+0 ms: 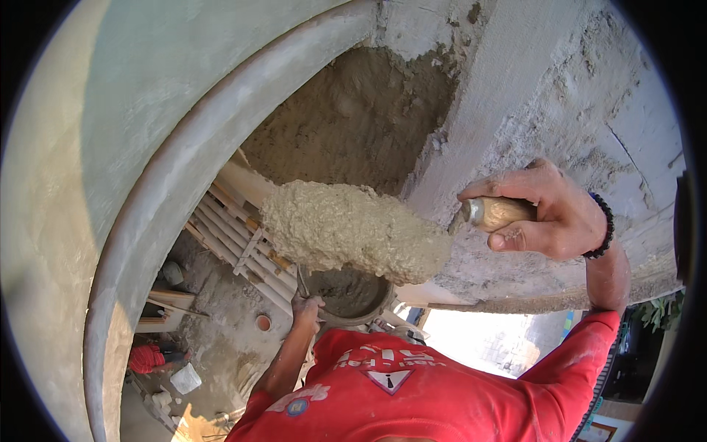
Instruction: The person applies mortar from a bucket to a wall using a trowel, spreading and smoothing the material across the surface.
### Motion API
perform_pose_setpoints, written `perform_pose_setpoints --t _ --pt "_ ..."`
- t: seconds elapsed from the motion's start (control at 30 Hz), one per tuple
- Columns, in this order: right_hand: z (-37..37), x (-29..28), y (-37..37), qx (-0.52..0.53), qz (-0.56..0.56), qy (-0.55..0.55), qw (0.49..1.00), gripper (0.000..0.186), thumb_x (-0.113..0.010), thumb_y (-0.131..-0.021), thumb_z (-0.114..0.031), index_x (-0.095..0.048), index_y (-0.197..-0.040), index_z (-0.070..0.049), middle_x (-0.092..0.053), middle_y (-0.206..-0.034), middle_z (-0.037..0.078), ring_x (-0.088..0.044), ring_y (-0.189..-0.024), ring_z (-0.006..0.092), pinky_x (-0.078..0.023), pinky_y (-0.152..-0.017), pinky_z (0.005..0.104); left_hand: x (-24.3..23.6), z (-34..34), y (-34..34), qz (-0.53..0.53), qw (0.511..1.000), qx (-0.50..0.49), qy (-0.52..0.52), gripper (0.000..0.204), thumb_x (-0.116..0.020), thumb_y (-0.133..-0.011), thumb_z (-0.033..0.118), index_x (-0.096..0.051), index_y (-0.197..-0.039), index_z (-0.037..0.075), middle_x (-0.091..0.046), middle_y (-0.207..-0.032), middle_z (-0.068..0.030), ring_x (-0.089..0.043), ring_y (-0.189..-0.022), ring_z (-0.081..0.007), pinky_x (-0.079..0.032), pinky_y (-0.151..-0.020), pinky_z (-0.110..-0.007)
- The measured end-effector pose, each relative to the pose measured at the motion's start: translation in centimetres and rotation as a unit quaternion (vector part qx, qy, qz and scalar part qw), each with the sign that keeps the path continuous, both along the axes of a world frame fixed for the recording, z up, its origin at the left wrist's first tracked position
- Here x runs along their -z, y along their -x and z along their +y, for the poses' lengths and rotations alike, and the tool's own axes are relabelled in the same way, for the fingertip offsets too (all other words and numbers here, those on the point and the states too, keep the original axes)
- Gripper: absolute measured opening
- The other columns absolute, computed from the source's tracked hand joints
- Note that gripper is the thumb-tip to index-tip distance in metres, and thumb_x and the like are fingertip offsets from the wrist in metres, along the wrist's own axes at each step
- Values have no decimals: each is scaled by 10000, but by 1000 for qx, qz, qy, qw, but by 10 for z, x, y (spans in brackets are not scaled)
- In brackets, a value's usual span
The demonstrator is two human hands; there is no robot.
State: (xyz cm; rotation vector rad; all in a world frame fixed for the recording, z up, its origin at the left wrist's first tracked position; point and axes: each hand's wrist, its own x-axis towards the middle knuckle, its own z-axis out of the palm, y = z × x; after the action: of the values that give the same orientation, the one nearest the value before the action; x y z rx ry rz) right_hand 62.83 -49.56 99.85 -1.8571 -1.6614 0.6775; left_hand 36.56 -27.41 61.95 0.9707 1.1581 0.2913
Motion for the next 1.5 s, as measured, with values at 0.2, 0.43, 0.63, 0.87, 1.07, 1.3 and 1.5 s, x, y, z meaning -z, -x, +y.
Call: perform_pose_setpoints --t 0.2,0.43,0.63,0.87,1.07,1.3,1.5 --pt "-5 -21 -63 303 -207 -101 925 419 -596 -916 -280 -551 -1226 -1 -530 -672 16 -474 -514 73 -413 -450 211 27 -1 -4 5 1000 -2 25 510 -488 -579 -108 -587 -1043 80 -583 -892 -23 -551 -754 -195 -474 -575 -336" --pt "-23 -49 -53 316 -239 -144 907 425 -624 -897 -312 -563 -1215 -37 -557 -719 32 -489 -545 86 -421 -478 235 36 3 -2 -18 999 36 14 482 -514 -580 -71 -590 -1038 56 -581 -854 -38 -558 -674 -195 -467 -491 -313" --pt "-16 74 -17 158 -140 47 976 370 -670 -745 -114 -589 -1099 -43 -626 -915 192 -632 -771 361 -500 -696 416 52 2 -18 -128 991 28 -2 496 -497 -583 -84 -587 -1052 52 -590 -864 -49 -578 -706 -199 -507 -533 -333" --pt "12 207 26 117 -412 205 880 217 -524 -851 -158 -623 -1018 -60 -645 -832 183 -659 -809 314 -526 -704 427 -5 -6 -52 -125 984 107 -66 528 -482 -583 -105 -560 -1093 13 -594 -915 -63 -568 -763 -202 -504 -670 -320" --pt "12 291 32 109 -294 276 908 211 -513 -859 -182 -620 -998 -65 -669 -876 177 -656 -872 328 -525 -725 442 -48 -9 -71 -137 978 151 -53 515 -478 -602 -101 -547 -1104 -5 -592 -897 -66 -564 -754 -166 -490 -688 -284" --pt "9 328 64 159 -16 231 960 308 -607 -769 -188 -597 -1060 -86 -647 -875 232 -619 -866 410 -503 -763 499 -45 -11 -76 -106 978 172 -60 540 -480 -612 -95 -538 -1144 -17 -601 -903 -69 -557 -744 -162 -486 -678 -282" --pt "-5 336 76 185 25 163 969 342 -620 -769 -195 -558 -1094 -111 -651 -839 212 -624 -814 414 -505 -733 504 -47 0 -62 -84 983 159 -44 539 -485 -606 -90 -545 -1135 -4 -605 -920 -70 -555 -770 -174 -482 -685 -294"
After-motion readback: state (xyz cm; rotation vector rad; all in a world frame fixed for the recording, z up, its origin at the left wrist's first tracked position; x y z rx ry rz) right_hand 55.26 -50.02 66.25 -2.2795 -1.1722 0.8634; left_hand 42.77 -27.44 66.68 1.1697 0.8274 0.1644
